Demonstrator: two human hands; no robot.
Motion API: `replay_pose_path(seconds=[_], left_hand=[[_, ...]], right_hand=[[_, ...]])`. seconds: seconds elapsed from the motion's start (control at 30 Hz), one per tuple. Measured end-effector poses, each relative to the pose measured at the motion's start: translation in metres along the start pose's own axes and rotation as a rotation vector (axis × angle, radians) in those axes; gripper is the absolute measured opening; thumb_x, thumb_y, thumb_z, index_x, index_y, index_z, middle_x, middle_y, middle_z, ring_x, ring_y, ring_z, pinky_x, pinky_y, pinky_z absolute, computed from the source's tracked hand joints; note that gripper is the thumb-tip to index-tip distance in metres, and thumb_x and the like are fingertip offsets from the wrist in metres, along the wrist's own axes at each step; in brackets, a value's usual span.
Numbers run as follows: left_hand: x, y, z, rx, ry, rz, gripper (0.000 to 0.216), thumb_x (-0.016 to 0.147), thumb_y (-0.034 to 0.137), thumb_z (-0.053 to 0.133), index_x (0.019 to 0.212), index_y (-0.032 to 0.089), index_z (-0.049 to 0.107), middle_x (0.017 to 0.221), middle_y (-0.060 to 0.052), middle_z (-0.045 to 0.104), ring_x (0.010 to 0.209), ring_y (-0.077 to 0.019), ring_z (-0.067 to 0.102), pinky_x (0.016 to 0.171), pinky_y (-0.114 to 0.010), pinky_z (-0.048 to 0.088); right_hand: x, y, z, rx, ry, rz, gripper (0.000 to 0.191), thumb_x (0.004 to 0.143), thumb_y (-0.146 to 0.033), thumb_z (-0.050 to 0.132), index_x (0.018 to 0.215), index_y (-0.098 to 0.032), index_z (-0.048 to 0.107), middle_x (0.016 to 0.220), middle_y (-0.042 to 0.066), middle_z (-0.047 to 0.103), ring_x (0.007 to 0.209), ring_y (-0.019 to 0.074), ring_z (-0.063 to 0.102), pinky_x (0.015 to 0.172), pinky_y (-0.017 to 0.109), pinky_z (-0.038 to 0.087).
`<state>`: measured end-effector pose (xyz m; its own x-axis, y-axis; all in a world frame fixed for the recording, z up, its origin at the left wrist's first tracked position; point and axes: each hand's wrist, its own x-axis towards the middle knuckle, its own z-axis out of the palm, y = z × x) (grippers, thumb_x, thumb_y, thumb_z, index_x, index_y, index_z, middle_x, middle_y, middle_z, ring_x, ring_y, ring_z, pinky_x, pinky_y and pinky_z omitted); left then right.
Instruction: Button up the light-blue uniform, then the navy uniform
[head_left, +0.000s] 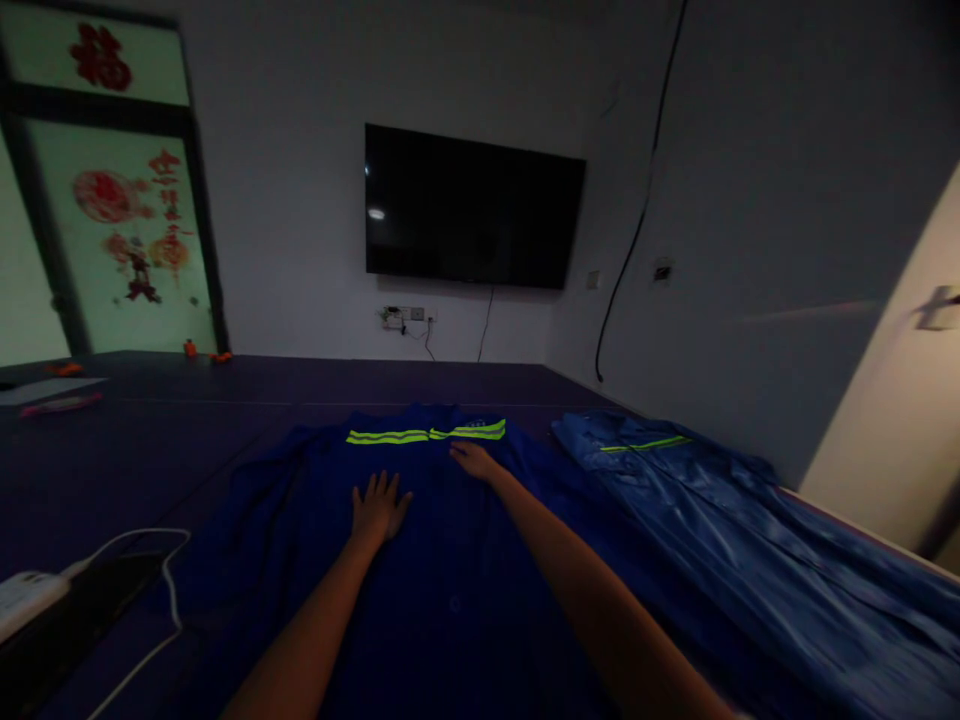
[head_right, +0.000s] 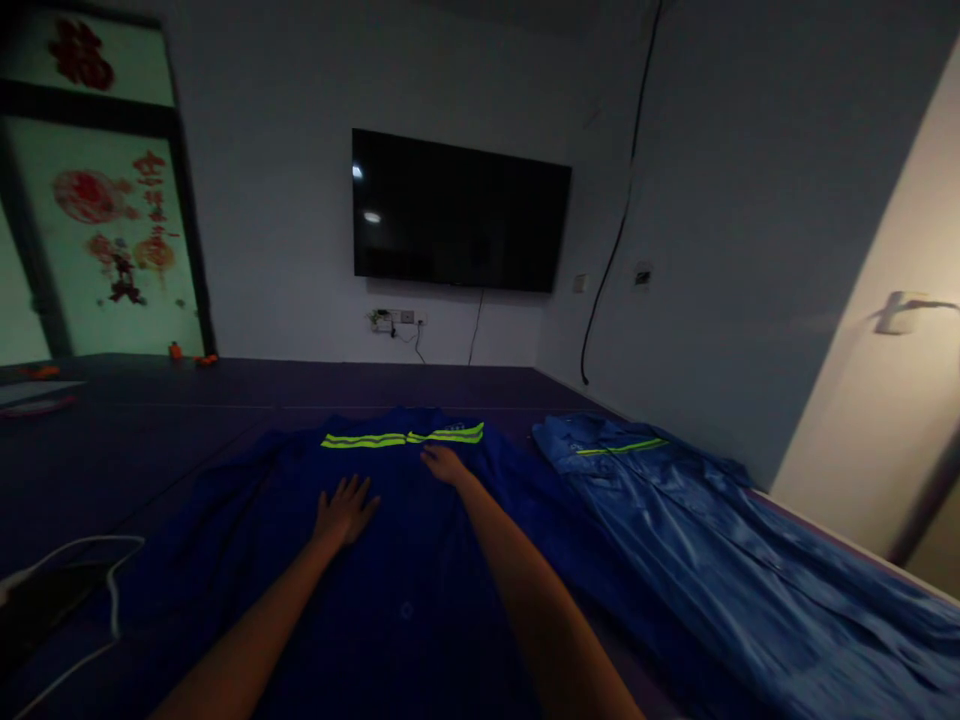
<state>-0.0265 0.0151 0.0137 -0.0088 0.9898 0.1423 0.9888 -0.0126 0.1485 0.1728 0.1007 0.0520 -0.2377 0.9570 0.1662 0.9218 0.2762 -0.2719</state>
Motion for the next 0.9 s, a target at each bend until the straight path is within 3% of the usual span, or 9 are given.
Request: replay_pose_path(seconds=[0.1,0.2,0.9], left_hand=[[0.003,-0.002,0.001,-0.024,-0.003,0.024,0.063,0.084,0.053,0.014,0.136,0.02,0.028,0.143,-0.01,0.024,0.133,-0.03,0.014,0.101,-0.056,0.016],[0.005,-0.003,0.004,-0.044,0.002,0.027,0.064,0.083,0.054,0.014,0.136,0.021,0.028,0.143,-0.011,0.023,0.132,-0.0316,0.015,0.1,-0.058,0.015],[0.011,-0.005,0.006,-0.006,-0.023,0.028,0.064,0.083,0.056,0.014,0.135,0.023,0.028,0.143,-0.008,0.023,0.132,-0.0301,0.015,0.1,-0.058,0.016]], right_hand=[[-0.013,-0.031,0.036,-0.018,-0.065,0.007,0.048,0.089,-0.043,0.028,0.132,-0.021,0.038,0.138,0.006,0.035,0.127,0.0228,0.028,0.103,0.04,0.021],[-0.019,-0.037,0.05,-0.083,-0.102,0.052,0.052,0.09,-0.046,0.021,0.137,-0.023,0.026,0.144,0.006,0.021,0.132,0.0241,0.013,0.104,0.046,0.012],[-0.007,-0.032,0.054,-0.059,-0.108,0.084,0.057,0.088,-0.052,0.014,0.139,-0.027,0.018,0.146,0.003,0.013,0.133,0.0258,0.006,0.103,0.05,0.003]])
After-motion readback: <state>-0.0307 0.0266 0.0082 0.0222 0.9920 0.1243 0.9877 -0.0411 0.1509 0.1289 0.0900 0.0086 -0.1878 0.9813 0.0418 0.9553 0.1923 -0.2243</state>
